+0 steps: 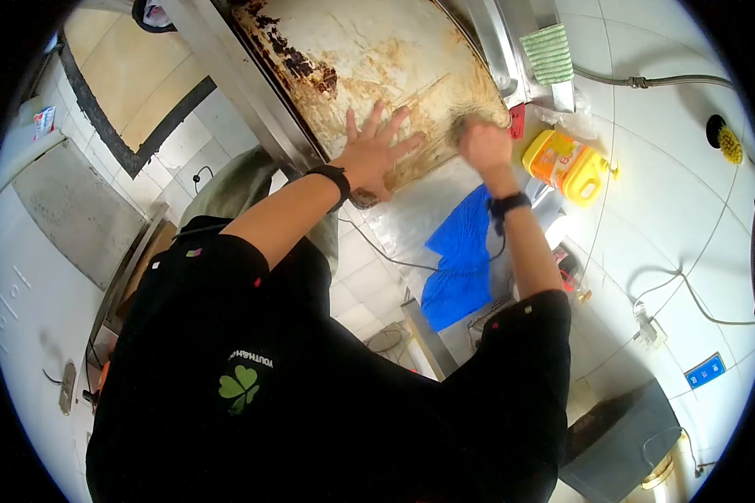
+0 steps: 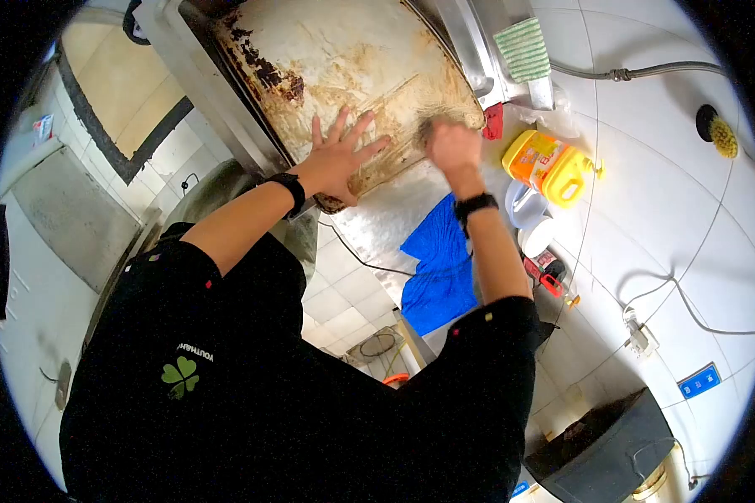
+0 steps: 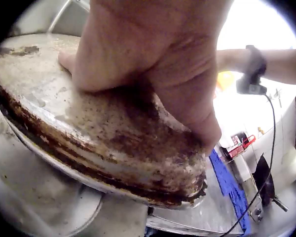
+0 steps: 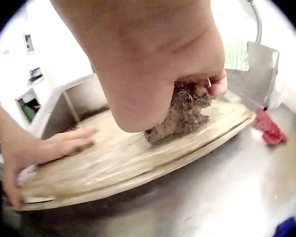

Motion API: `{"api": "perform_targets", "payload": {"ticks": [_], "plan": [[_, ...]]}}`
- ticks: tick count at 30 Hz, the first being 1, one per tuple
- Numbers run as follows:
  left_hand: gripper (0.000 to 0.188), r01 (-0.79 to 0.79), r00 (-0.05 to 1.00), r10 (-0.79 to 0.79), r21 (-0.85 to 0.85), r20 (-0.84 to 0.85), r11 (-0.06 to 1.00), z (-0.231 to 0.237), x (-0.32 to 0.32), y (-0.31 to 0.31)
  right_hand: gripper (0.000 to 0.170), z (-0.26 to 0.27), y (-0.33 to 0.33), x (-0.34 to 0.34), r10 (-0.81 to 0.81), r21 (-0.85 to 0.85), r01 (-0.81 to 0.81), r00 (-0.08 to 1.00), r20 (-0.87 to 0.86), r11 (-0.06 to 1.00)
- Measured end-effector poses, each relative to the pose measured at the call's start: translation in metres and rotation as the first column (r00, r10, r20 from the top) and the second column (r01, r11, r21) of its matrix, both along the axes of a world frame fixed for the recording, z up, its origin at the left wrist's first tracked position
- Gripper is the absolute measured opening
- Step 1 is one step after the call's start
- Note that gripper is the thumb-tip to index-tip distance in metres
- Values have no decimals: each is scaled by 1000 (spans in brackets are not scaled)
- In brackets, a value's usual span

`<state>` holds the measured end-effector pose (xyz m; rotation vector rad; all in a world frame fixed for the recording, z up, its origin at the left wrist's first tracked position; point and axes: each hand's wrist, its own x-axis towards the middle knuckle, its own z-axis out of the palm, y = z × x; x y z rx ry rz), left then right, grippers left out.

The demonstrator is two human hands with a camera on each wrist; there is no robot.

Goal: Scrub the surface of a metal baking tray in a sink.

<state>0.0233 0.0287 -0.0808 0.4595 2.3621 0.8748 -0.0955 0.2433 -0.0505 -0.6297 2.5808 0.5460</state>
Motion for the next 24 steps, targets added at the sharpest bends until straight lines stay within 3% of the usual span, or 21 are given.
{"api": "perform_targets", "payload": {"ticks": [5, 7, 8, 9, 11, 12, 13, 14, 16, 19, 21, 22, 24], "plan": [[124, 12, 1000, -12, -14, 1, 1000, 0, -2, -1, 19, -5, 10, -6, 94, -71, -100, 993, -74, 992], [124, 13, 1000, -13, -21, 2, 1000, 1, -2, 0, 20, -1, 4, 3, 78, -35, -78, 997, 13, 996], [124, 18, 1000, -18, -27, 7, 999, 0, -2, 0, 21, -2, 6, 8, 188, -145, -180, 981, 41, 973], [124, 16, 1000, -16, -28, 17, 999, 0, -1, -1, 21, -4, 6, 8, 191, -149, -181, 980, 51, 972], [125, -1, 1000, 0, 7, 20, 1000, 0, -1, -1, 21, -5, 10, 3, 168, -147, -158, 984, 55, 976], [125, 8, 1000, -9, 12, 23, 1000, 1, 1, 1, 21, -5, 11, -15, 28, 4, -28, 999, 33, 1000], [125, 10, 1000, -10, 2, 29, 1000, 1, -1, 0, 20, -3, 11, -26, -8, -60, 11, 999, 53, 998], [125, 12, 999, -12, -8, 34, 1000, 1, -2, -2, 21, -3, 10, -25, -20, -5, 21, 998, 65, 1000], [125, 5, 1000, -5, -4, 18, 1000, -1, -2, -1, 22, -2, 7, -21, -30, 58, 26, 997, 73, 998], [123, -10, 1000, 10, -6, -10, 1000, -1, 0, 0, 22, 8, -4, -4, -31, 24, 28, 995, 100, 999], [121, -11, 1000, 11, -11, -13, 1000, -4, 2, -1, 21, 17, -12, 10, 130, 16, -136, 972, 197, 991], [121, -21, 1000, 21, 1, -22, 1000, -5, 1, 0, 19, 16, -8, 3, 75, -48, -67, 976, 205, 997], [121, -23, 999, 24, 17, -27, 1000, -3, 3, 1, 20, 12, 1, -24, 30, -18, -28, 987, 157, 999]]}}
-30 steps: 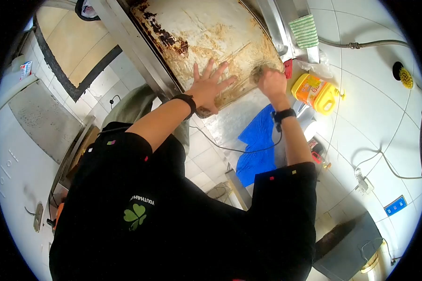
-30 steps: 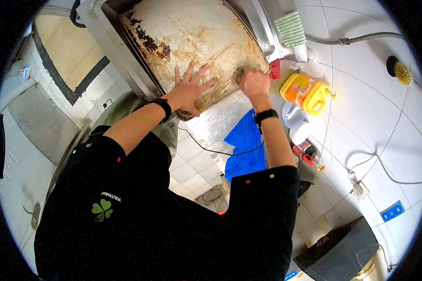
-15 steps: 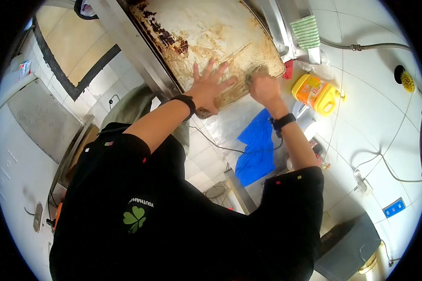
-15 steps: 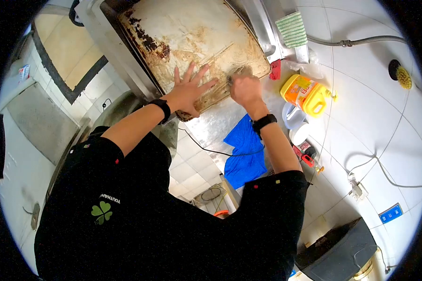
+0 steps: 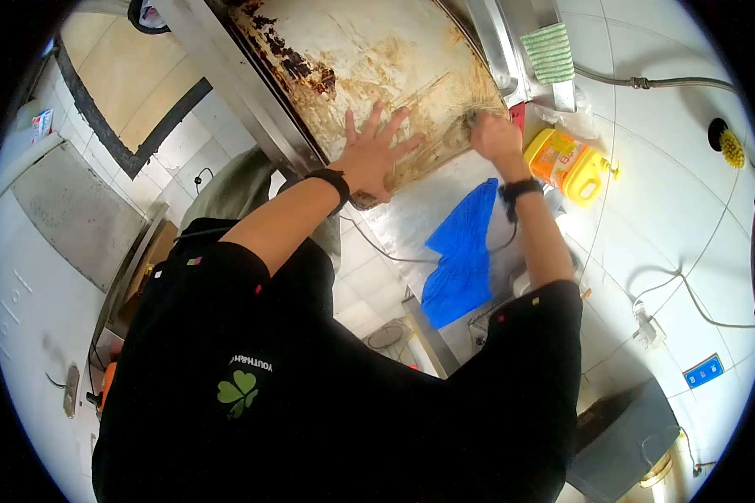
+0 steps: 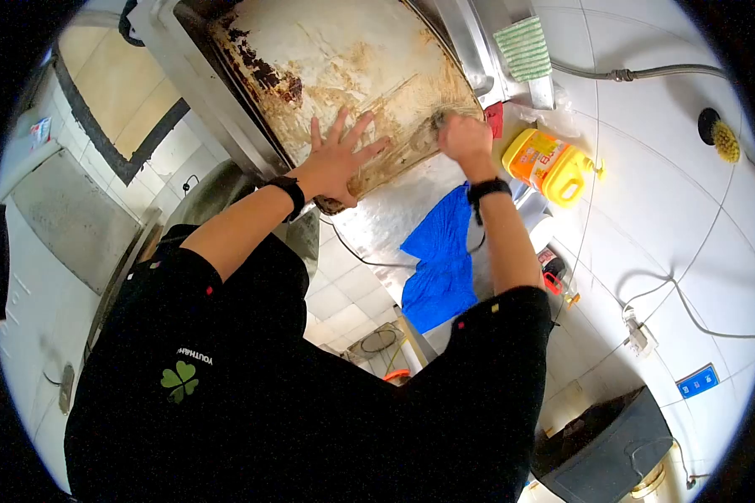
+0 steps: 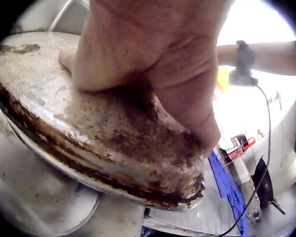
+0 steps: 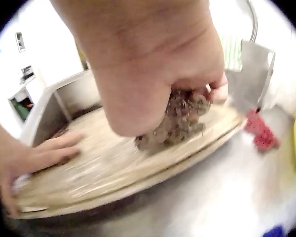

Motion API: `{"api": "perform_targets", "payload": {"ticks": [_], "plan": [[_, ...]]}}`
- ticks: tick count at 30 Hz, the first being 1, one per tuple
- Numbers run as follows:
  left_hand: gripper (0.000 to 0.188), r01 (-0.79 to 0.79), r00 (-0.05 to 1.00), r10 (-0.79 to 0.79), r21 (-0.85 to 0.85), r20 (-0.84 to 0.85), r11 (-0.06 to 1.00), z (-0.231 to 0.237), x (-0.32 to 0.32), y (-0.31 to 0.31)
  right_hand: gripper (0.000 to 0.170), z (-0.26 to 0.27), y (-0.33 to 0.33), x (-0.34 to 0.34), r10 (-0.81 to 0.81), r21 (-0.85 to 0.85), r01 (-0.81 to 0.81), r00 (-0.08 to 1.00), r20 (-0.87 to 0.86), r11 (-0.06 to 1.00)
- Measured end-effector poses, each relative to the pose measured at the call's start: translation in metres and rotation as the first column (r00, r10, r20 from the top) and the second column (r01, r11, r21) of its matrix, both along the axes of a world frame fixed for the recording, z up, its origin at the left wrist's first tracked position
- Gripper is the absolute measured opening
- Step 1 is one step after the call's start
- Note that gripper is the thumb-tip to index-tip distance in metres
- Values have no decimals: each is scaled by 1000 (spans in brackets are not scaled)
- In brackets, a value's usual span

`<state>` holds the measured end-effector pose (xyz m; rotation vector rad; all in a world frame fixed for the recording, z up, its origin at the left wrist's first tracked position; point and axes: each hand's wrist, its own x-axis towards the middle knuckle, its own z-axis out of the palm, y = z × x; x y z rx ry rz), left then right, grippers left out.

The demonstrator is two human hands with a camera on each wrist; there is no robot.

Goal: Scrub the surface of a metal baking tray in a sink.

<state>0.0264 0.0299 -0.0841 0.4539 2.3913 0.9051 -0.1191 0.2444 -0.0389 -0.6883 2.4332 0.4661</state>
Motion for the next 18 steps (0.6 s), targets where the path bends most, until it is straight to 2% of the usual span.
{"api": "perform_targets", "payload": {"ticks": [1, 2, 5, 6, 7, 9, 10, 15, 17, 18], "plan": [[123, 16, 1000, -16, -13, 20, 1000, 1, -3, -1, 21, -1, 2, -9, -33, 23, 34, 997, -64, 999], [125, 32, 999, -31, -25, 41, 999, 3, -5, -2, 23, -4, 1, -8, -68, 75, 73, 995, -72, 995], [126, 13, 1000, -13, -7, 20, 1000, 0, -5, -2, 24, -14, 5, -2, -59, 79, 64, 997, -59, 995], [126, 11, 1000, -10, -4, 21, 1000, 1, -5, -2, 25, -6, 1, 4, -3, 96, 0, 1000, 25, 995], [126, 16, 1000, -16, -11, 20, 1000, 0, -6, -2, 25, -2, -4, 10, 3, 95, -5, 1000, 22, 996], [127, 27, 999, -26, -18, 37, 999, 0, -3, -2, 24, 3, -13, 24, 141, 48, -142, 990, 21, 989], [126, 23, 999, -23, -16, 32, 1000, -1, -4, -2, 23, 1, -8, 13, 4, -5, -4, 999, 34, 1000], [123, 23, 999, -22, -22, 27, 999, 0, -5, -2, 24, -10, -3, -18, -54, 151, 65, 995, -80, 986], [122, 23, 1000, -23, -15, 13, 1000, -1, -4, -2, 25, -9, -7, -6, 14, 180, -21, 999, 42, 983], [122, 20, 1000, -20, -14, 14, 1000, -1, -4, -2, 27, -6, -9, 5, 60, 130, -70, 995, 74, 989]]}}
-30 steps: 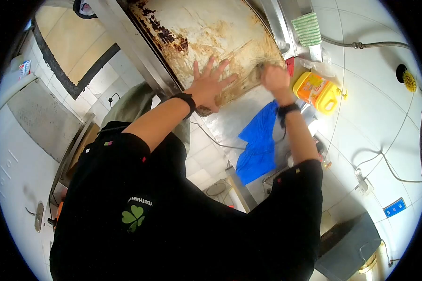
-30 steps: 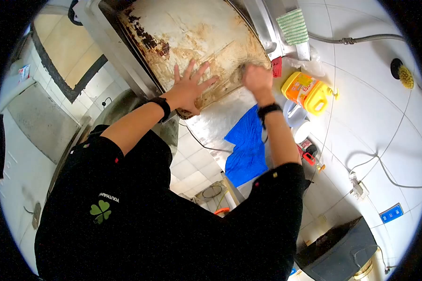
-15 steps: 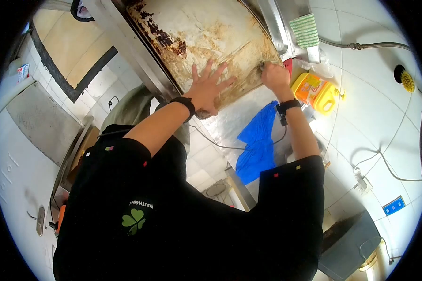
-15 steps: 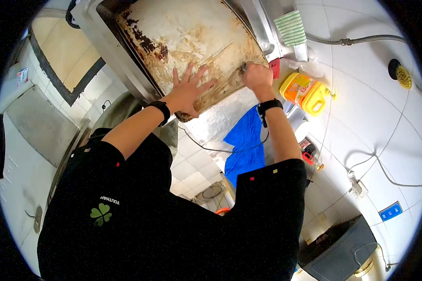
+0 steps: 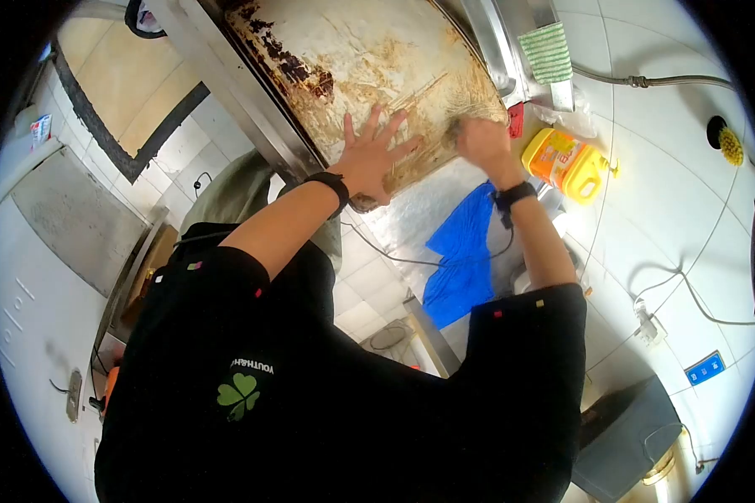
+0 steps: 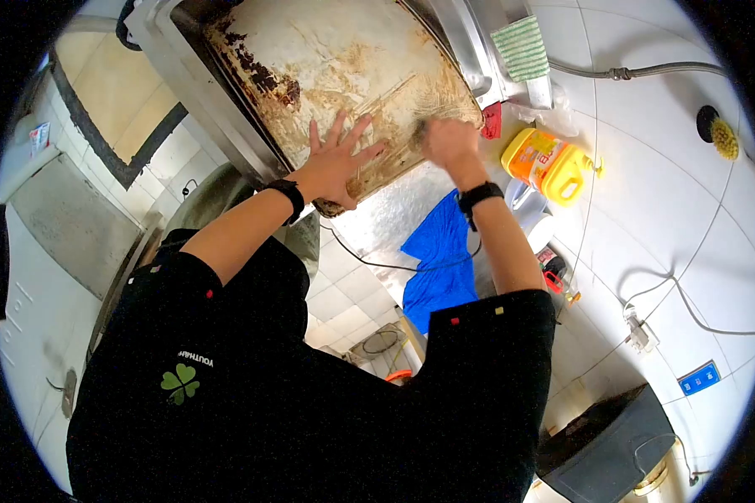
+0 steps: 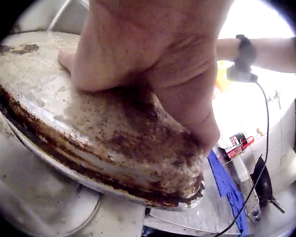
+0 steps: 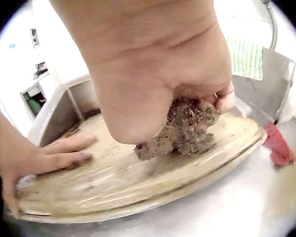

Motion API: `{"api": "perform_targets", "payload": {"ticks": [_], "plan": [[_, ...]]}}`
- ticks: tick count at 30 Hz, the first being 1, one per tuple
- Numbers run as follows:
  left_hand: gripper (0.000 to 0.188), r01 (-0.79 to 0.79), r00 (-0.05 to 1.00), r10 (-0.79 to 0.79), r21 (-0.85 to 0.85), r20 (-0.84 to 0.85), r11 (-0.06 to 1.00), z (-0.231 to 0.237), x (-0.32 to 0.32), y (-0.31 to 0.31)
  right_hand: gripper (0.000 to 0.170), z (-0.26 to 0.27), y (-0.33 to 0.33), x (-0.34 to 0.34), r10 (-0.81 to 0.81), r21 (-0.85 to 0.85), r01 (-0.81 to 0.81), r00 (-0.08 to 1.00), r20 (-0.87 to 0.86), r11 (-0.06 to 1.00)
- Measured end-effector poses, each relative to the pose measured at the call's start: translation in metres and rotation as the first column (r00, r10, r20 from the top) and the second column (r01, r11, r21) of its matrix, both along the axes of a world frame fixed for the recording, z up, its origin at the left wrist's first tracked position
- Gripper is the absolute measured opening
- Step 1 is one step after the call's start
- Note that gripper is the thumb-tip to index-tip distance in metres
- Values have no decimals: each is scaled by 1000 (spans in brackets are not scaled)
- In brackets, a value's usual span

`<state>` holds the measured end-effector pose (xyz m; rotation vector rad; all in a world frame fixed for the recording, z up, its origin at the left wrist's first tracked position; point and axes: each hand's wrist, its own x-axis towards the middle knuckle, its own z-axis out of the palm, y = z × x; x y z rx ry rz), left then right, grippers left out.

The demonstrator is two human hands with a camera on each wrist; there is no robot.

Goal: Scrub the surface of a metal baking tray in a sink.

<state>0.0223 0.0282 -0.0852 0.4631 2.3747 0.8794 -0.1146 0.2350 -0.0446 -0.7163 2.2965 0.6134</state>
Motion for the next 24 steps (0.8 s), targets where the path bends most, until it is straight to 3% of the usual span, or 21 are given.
{"api": "perform_targets", "payload": {"ticks": [5, 11, 13, 15, 17, 19, 22, 24], "plan": [[123, 18, 1000, -18, -20, 14, 1000, 1, -2, 0, 30, -2, 10, -14, -125, 0, 125, 992, -32, 992], [126, 37, 998, -35, -36, 47, 999, 7, -4, -1, 28, 1, 1, 4, -77, 7, 78, 993, -85, 997], [126, 26, 999, -25, -30, 29, 999, 2, -3, 0, 27, 10, -8, 22, 14, -81, -11, 999, 36, 997], [127, 29, 999, -29, -23, 26, 999, -1, 2, 1, 26, 12, -9, 14, -2, -13, 3, 998, 55, 1000], [126, 19, 999, -19, 1, 26, 1000, 0, 0, 0, 26, 7, 5, -12, -170, -26, 169, 984, -57, 985], [127, 28, 999, -27, -24, 24, 999, 2, -4, 0, 27, 5, 2, -11, -190, -3, 190, 980, -63, 982], [126, 35, 999, -34, -44, 33, 998, 5, -2, 2, 27, 7, -3, -1, -141, 44, 145, 987, -76, 989], [126, 38, 998, -36, -53, 44, 998, 3, -2, 1, 27, 19, -13, 13, -60, 17, 59, 997, 55, 998]]}}
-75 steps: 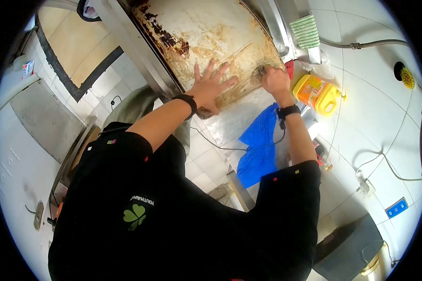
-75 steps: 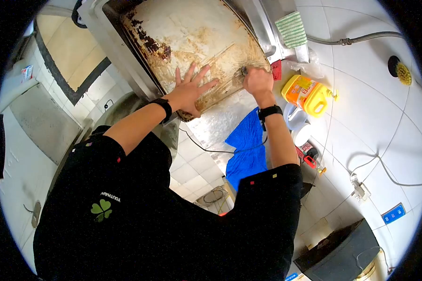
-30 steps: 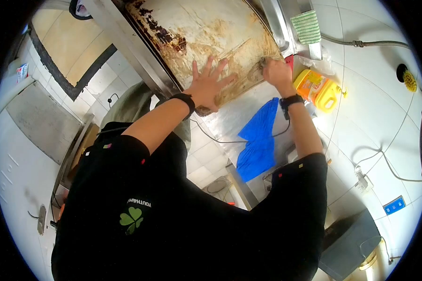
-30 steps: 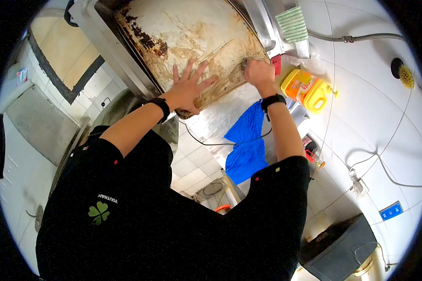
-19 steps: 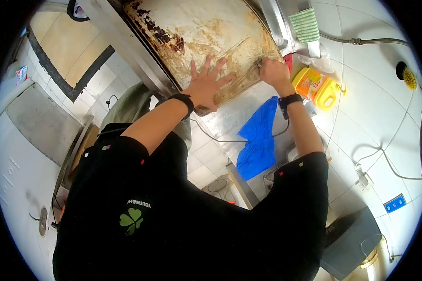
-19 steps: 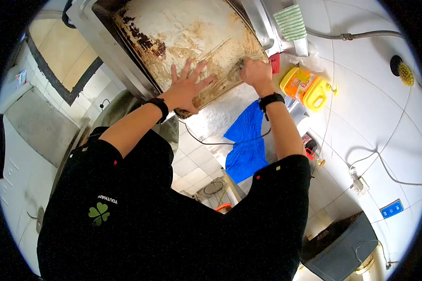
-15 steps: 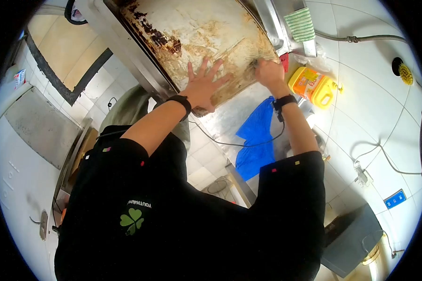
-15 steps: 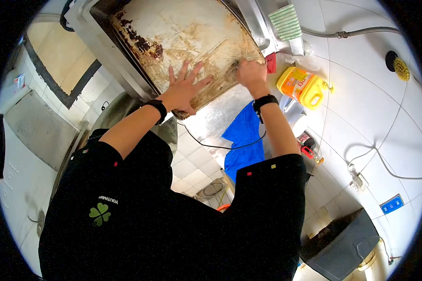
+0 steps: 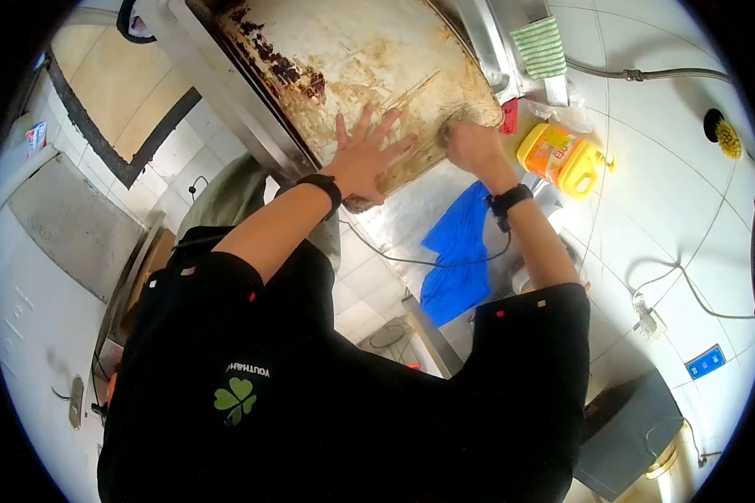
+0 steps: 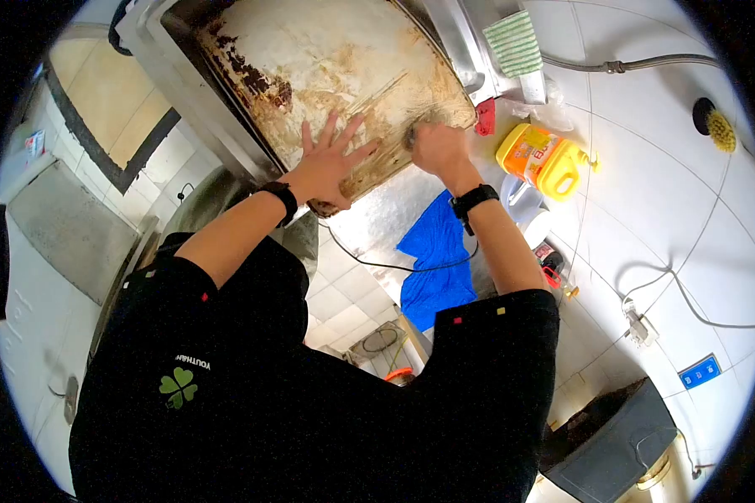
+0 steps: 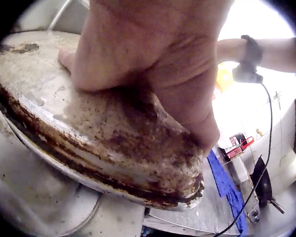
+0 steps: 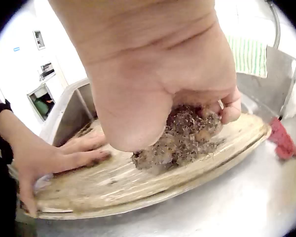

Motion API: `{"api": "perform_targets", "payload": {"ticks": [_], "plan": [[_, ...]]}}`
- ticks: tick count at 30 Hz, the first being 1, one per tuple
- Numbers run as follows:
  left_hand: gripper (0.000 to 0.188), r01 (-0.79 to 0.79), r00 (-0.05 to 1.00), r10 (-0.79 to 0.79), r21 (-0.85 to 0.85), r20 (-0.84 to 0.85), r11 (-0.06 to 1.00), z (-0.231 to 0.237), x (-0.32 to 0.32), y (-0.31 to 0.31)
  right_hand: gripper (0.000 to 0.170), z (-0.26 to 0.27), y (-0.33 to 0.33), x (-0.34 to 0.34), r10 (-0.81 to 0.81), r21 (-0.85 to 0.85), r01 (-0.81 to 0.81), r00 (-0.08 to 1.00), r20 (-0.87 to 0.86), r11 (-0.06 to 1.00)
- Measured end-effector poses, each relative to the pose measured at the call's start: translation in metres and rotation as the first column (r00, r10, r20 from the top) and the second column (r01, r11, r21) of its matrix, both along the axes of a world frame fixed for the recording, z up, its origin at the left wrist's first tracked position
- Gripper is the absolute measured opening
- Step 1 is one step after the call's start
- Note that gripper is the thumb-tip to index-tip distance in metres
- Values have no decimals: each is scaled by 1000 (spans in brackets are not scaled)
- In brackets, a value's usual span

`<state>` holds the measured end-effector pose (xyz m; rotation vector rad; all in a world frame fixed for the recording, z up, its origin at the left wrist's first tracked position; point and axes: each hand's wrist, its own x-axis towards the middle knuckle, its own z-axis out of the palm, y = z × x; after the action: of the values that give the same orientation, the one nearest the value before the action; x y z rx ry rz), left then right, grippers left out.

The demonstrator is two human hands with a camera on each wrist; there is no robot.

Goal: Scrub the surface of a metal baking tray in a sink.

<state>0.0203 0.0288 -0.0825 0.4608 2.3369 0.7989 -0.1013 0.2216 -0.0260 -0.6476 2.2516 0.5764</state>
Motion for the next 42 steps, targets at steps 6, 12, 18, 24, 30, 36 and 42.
{"api": "perform_targets", "payload": {"ticks": [6, 12, 18, 24, 30, 36, 42], "plan": [[125, -33, 999, 35, 35, -39, 999, -2, 0, 1, 26, -12, 16, -43, -103, 57, 114, 981, -161, 992], [127, 3, 1000, -3, 11, 3, 1000, 3, -1, 0, 27, -3, 7, -9, -4, -10, 4, 1000, 12, 1000], [128, -12, 1000, 12, 19, -14, 1000, 1, 0, 2, 28, -10, 12, -27, -55, 31, 58, 996, -76, 998], [129, -4, 1000, 4, -4, -20, 1000, -3, 0, 1, 29, 2, -7, -6, -4, 21, 4, 999, 33, 1000], [129, -24, 999, 24, 16, -33, 1000, -3, -1, 1, 29, -15, 13, -45, -95, 65, 105, 985, -147, 992], [130, -13, 999, 14, 19, -33, 1000, -3, 1, 2, 33, -15, 11, -23, -29, 61, 29, 1000, -3, 998], [130, -28, 1000, 29, 45, -12, 999, -1, 0, 2, 33, -14, 10, -32, -114, 57, 116, 992, -47, 992]]}}
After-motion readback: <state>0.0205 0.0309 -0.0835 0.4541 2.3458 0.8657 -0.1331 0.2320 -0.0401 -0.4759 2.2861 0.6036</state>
